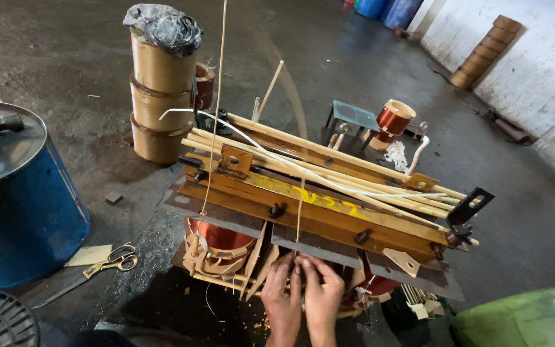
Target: The person sits on the floor and uses pliers to strip insulation from white wires and connect them to a wooden jig holding copper coils. They repeatedly cut, strip, and attach wires to the assembly.
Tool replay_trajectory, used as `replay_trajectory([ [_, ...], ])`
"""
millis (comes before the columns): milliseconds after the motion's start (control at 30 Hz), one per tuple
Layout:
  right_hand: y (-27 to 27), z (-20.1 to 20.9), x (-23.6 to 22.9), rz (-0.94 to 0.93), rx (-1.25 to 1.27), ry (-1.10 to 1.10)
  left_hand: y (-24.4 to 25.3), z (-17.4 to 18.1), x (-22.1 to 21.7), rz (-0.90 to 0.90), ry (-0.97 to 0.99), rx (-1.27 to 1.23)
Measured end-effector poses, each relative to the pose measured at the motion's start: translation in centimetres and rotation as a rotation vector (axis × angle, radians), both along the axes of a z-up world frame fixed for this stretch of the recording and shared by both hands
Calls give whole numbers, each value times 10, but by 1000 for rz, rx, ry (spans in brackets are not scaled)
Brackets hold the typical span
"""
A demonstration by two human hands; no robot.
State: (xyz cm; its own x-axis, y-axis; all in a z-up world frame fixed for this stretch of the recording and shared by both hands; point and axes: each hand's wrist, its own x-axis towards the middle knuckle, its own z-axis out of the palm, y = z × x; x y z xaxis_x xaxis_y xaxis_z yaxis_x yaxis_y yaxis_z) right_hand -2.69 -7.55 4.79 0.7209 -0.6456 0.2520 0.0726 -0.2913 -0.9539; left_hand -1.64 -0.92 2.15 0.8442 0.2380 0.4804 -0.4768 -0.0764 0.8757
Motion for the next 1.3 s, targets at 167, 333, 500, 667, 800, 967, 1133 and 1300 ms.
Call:
replay_trajectory([
  [167, -11, 4, -4, 46, 88, 71, -13, 4, -3, -48, 292, -89],
  [333, -25, -23, 13, 174, 431, 5, -10, 0, 1, 25, 73, -71],
  [500, -33, -62, -6, 114, 785, -46, -9, -16, 11, 25, 89, -11],
  [667, 0, -54, -29, 144, 288, 10, -11, -30, 14, 17, 76, 3],
  [800, 6, -22, -18, 61, 207, 10, -5, -29, 16, 72, -32, 42],
  [967, -3, -4, -1, 81, -105, -11, -3, -16, 15, 122, 39, 80],
  [1133, 2, -9, 10, -41, -239, -21, 0, -9, 18, 110, 75, 89],
  [1300, 8, -15, 16, -113, -284, -83, 6, -5, 9, 71, 5, 30],
])
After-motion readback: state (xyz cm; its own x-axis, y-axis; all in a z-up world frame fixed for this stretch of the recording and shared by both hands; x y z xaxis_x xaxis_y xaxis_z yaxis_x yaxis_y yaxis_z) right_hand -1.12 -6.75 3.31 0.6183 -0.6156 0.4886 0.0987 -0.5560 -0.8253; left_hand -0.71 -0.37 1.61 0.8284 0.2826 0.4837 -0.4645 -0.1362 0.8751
